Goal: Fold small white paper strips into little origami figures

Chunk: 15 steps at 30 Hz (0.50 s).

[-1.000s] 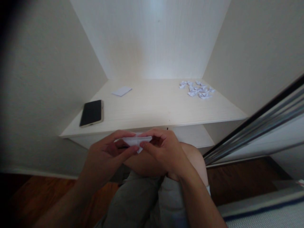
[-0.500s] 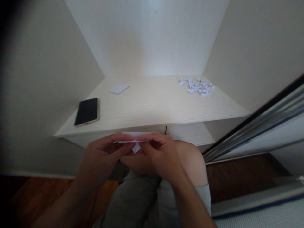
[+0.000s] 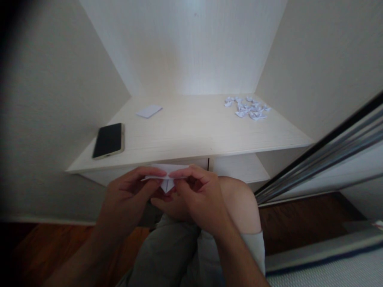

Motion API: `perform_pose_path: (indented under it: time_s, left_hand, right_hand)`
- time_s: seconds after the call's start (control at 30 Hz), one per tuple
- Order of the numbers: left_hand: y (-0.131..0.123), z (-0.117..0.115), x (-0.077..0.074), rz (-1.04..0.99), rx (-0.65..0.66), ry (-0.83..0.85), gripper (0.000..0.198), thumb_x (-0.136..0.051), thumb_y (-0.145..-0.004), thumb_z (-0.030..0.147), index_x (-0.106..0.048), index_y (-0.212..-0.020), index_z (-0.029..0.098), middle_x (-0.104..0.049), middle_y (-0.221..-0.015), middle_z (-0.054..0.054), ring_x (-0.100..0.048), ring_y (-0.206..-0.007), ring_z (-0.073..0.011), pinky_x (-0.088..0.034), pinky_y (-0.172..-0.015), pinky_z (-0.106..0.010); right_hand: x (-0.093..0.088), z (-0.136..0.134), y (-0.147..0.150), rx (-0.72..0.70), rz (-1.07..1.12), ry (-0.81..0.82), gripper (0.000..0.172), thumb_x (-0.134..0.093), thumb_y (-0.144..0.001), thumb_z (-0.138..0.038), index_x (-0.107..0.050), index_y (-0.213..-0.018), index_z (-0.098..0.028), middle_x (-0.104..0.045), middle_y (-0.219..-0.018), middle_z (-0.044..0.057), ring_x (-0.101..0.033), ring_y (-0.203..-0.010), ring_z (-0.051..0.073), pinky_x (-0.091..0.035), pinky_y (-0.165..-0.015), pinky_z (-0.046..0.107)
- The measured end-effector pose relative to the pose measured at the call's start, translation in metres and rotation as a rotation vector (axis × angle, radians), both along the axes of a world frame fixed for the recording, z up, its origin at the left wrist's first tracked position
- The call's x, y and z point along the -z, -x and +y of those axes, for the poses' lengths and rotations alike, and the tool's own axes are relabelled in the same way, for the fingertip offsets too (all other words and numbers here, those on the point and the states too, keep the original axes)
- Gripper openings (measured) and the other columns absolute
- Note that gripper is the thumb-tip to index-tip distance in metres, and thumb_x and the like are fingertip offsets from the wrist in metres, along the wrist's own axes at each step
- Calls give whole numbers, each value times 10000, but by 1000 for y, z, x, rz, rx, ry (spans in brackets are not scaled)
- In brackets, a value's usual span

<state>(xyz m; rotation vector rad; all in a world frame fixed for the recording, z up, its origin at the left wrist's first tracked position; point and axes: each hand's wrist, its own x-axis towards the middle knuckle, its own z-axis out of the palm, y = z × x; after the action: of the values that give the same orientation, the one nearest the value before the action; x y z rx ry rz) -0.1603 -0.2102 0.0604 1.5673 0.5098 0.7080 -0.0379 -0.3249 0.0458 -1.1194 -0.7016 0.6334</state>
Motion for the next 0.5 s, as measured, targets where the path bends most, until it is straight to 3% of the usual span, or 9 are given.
perform_pose_path:
  time_s: [0.1, 0.23, 0.37, 0.5]
  left_hand:
    - [2, 1, -1, -13, 25, -24, 52, -765, -874, 192, -776, -915, 223, -804, -761, 8, -772, -644, -174, -651, -606, -246]
    - [4, 0, -5, 6, 68, -62, 62, -764, -901, 249, -812, -932, 225, -820, -809, -14, -776, -693, -185, -646, -638, -254]
    - [2, -3, -10, 57, -17, -141, 171, -720, -942, 312, -844, -848, 239, -788, -733, -11, -737, -654, -188, -613, -612, -264]
    - [3, -1, -13, 69, -13, -153, 90, -788, -890, 295, -865, -874, 251, -817, -824, -27, -752, -739, -207, -623, -674, -278]
  right_hand:
    - [0, -3, 3, -34, -14, -46, 186, -788, -840, -138, -857, -946, -274, -802, -908, 10, -737, -853, 166, -579, -777, 285]
    - [1, -5, 3, 36, -119, -41, 196, -782, -870, -136, -854, -969, -288, -806, -1007, 28, -747, -967, 192, -592, -845, 322]
    - [1, -7, 1, 50, -184, -8, 222, -770, -879, -118, -848, -987, -296, -813, -1046, 35, -750, -1021, 214, -598, -898, 360]
    - [3, -8, -1, 38, -215, -21, 256, -762, -880, -96, -845, -998, -308, -813, -1076, 33, -747, -1047, 224, -592, -938, 391]
